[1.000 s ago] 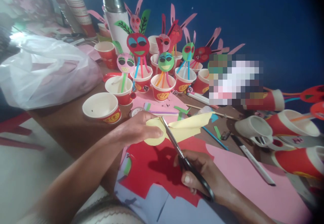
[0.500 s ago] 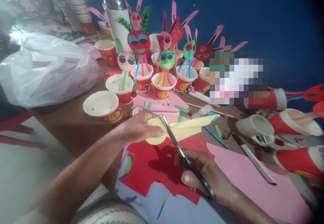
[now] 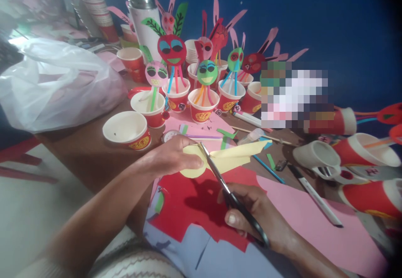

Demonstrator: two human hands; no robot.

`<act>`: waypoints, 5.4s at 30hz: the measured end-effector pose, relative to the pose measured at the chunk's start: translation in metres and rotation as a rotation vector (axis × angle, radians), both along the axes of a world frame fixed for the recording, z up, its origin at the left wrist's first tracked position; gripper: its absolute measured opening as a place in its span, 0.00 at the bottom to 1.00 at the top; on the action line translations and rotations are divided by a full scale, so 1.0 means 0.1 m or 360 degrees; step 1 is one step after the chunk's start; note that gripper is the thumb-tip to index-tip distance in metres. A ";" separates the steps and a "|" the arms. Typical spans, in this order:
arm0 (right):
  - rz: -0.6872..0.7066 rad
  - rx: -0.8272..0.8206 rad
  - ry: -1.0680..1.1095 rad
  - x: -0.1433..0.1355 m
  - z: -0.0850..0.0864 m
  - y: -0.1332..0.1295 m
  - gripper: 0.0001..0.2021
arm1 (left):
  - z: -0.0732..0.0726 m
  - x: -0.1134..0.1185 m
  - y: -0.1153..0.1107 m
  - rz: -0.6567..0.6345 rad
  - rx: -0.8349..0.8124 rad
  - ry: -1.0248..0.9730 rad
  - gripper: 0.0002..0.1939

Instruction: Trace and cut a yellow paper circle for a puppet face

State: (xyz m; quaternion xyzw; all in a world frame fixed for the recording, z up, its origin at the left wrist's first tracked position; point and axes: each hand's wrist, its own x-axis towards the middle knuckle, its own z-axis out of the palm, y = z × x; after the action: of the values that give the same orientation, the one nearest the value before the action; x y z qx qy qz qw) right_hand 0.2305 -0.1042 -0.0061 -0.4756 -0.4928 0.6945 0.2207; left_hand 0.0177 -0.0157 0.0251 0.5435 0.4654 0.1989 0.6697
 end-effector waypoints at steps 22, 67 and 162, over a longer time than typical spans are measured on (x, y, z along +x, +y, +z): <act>-0.0060 -0.0092 0.0016 0.00 -0.01 0.01 0.18 | -0.04 -0.04 0.03 -0.0109 0.0078 -0.0016 0.05; -0.0099 -0.0073 0.0097 -0.02 -0.01 0.01 0.20 | -0.09 -0.03 0.03 0.0051 0.0017 -0.0119 0.09; 0.0002 -0.0042 0.0042 0.05 0.03 0.08 0.22 | -0.09 0.00 0.05 0.0014 -0.0099 -0.0280 0.11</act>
State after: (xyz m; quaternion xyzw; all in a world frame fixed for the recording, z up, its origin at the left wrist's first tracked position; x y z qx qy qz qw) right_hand 0.2358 -0.0964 -0.0033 -0.4688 -0.4810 0.7073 0.2206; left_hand 0.0173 -0.0109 0.0164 0.5007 0.4132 0.2343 0.7236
